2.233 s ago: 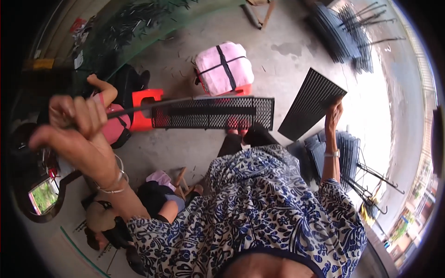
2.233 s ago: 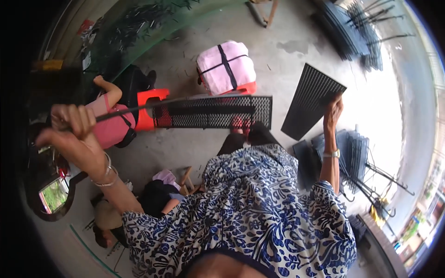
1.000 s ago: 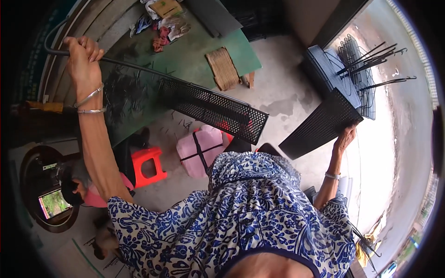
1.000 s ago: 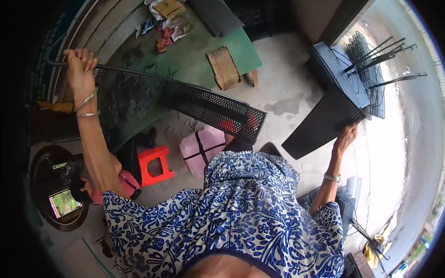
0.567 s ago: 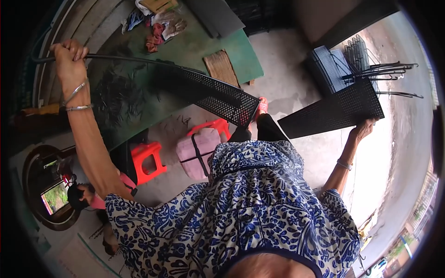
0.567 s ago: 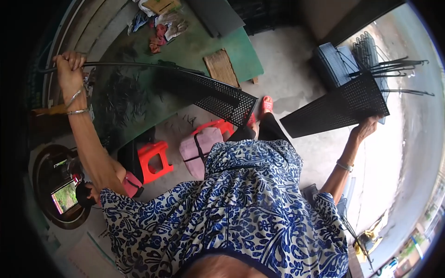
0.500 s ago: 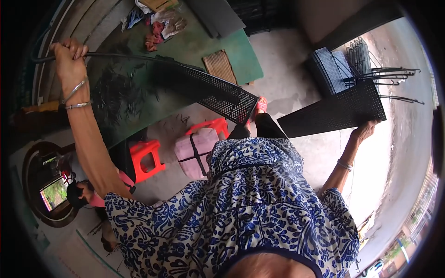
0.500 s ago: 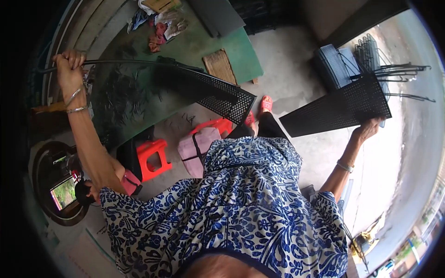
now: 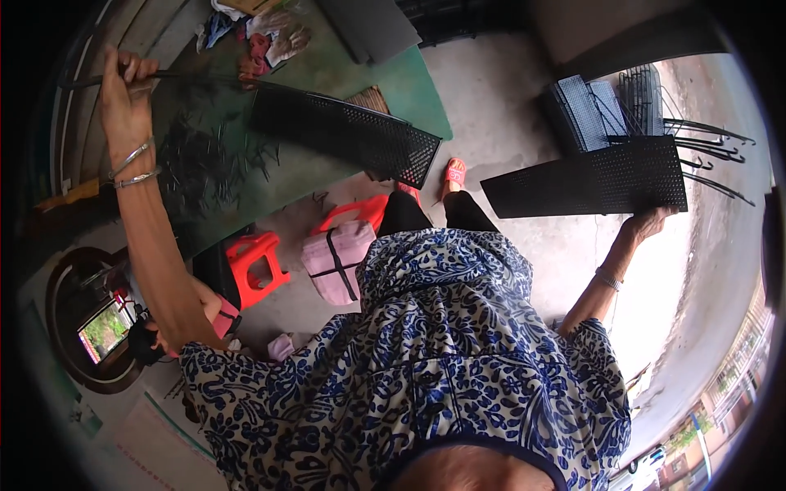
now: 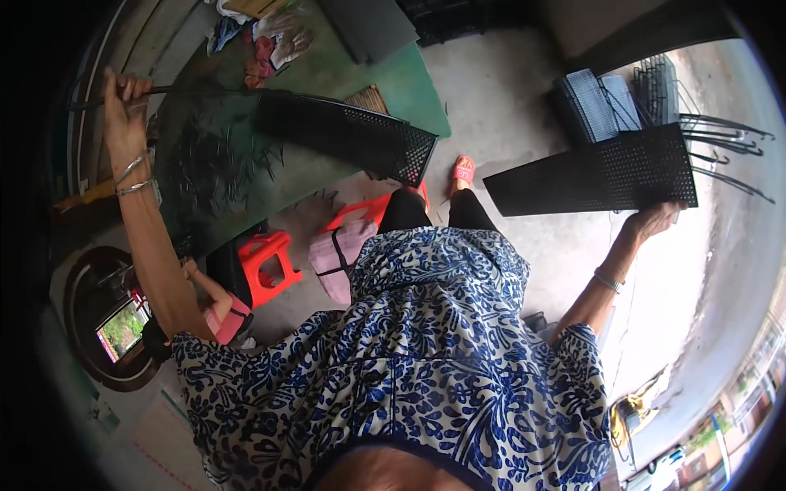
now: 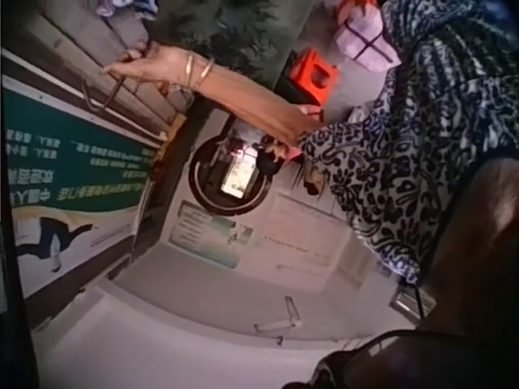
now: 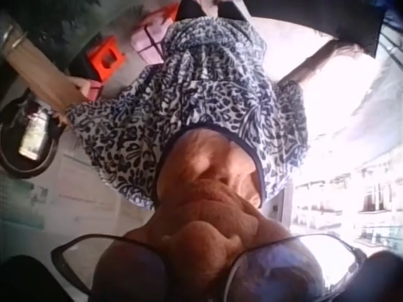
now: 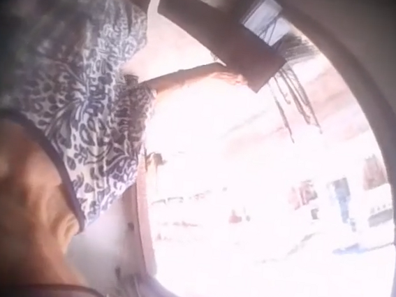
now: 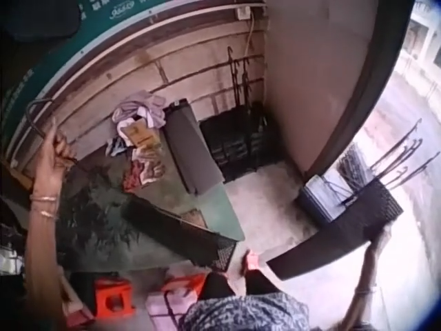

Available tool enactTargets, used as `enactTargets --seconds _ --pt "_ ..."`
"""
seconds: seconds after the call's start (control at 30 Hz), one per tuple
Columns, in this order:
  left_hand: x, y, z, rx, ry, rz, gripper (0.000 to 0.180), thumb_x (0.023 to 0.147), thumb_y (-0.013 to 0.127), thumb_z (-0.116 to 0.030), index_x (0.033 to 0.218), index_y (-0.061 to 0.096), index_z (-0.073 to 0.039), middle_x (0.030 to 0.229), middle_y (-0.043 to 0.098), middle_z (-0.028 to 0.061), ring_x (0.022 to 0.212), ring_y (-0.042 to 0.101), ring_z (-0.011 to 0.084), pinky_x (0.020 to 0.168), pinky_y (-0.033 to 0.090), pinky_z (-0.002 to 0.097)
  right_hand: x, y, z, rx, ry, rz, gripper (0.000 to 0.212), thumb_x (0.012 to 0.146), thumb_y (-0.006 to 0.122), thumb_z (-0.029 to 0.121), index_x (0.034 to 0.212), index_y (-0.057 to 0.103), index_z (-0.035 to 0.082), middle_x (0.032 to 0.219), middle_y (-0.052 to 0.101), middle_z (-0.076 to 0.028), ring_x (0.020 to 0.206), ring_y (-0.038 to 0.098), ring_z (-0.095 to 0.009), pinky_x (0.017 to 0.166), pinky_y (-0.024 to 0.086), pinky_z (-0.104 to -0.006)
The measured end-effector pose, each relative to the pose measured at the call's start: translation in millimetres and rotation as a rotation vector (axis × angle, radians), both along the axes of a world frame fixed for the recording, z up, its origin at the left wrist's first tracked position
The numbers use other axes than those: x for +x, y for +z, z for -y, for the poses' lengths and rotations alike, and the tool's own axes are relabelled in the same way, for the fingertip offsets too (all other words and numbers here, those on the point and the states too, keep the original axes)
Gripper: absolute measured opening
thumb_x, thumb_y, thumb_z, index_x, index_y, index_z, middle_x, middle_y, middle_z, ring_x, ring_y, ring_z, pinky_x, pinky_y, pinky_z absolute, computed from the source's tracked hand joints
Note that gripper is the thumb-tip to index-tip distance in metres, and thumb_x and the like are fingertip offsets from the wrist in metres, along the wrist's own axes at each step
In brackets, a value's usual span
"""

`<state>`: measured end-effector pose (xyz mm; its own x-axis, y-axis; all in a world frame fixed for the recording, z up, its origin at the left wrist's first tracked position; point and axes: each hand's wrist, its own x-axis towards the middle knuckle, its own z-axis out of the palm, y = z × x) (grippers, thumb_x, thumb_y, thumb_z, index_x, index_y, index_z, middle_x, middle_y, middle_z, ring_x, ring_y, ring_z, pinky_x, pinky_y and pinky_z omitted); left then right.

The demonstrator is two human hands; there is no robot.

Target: The recorder is inserting small metal pins into the holes of a perforated metal component.

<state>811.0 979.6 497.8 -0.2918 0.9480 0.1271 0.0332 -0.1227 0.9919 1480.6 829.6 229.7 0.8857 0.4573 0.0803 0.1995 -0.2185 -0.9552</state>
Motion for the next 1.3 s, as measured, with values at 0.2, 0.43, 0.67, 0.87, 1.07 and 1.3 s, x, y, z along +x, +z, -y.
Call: enactTargets --seconds 0.2,0.43,0.67,0.87,1.07,1.3 --pt "8.2 -92.2 9.2 -0.214 -0.195 -0.2 0.033 0.095 0.053 -0.033 0.097 0.064 -0.003 0.1 0.065 0.0096 0.098 0.06 0.0187 0.092 0.044 0.0327 0.1 -15.1 22.6 0.03 -0.152 -0.226 0.076 0.096 0.026 0.054 0.129 0.041 -0.013 0.124 0.052 -0.024 0.103 0.058 -0.037 0.087 0.055 -0.0449" --pt "-12.3 -229.0 -10.3 -0.37 -0.565 -0.703 0.049 0.095 0.048 -0.045 0.117 0.063 -0.004 0.115 0.064 0.0063 0.113 0.054 0.015 0.1 0.035 0.0278 8.3 -5.7 43.1 0.064 -0.327 -0.29 0.071 0.096 0.022 0.054 0.132 0.042 -0.004 0.126 0.053 -0.021 0.103 0.059 -0.036 0.085 0.055 -0.051" --pt "-28.0 -285.0 -45.6 -0.579 -0.89 -1.097 0.049 0.095 0.046 -0.046 0.107 0.065 -0.003 0.109 0.066 0.0104 0.1 0.062 0.0202 0.085 0.044 0.0294 82.6 -41.9 110.0 0.242 -0.265 -0.489 0.073 0.094 0.014 0.059 0.128 0.053 0.006 0.127 0.054 -0.016 0.109 0.056 -0.036 0.09 0.05 -0.0536" --pt "-23.7 -312.7 -47.2 -0.605 -0.902 -0.935 0.049 0.093 0.051 -0.047 0.091 0.068 -0.001 0.086 0.069 0.0116 0.084 0.064 0.0156 0.078 0.045 0.0299 103.7 -77.6 164.1 0.346 -0.248 -0.671 0.063 0.096 0.023 0.051 0.126 0.054 0.004 0.125 0.056 -0.018 0.107 0.057 -0.036 0.087 0.052 -0.0523" --pt "-43.1 -266.0 -5.7 -0.512 -0.756 -0.865 0.047 0.094 0.051 -0.042 0.089 0.067 0.002 0.075 0.064 0.0063 0.073 0.057 0.0112 0.069 0.044 0.0264 76.3 -78.2 169.2 0.353 -0.378 -0.782 0.032 0.091 0.044 0.02 0.104 0.06 -0.005 0.101 0.063 -0.017 0.084 0.061 -0.028 0.071 0.056 -0.0406" --pt "-62.8 -225.2 26.3 -0.568 -0.662 -0.79 0.048 0.097 0.046 -0.04 0.083 0.067 0.0 0.078 0.063 0.0008 0.071 0.052 0.0082 0.064 0.042 0.0249 55.2 -90.2 160.0 0.205 -0.25 -0.832 0.036 0.092 0.046 0.024 0.109 0.054 -0.006 0.104 0.061 -0.017 0.087 0.061 -0.028 0.074 0.056 -0.0401"
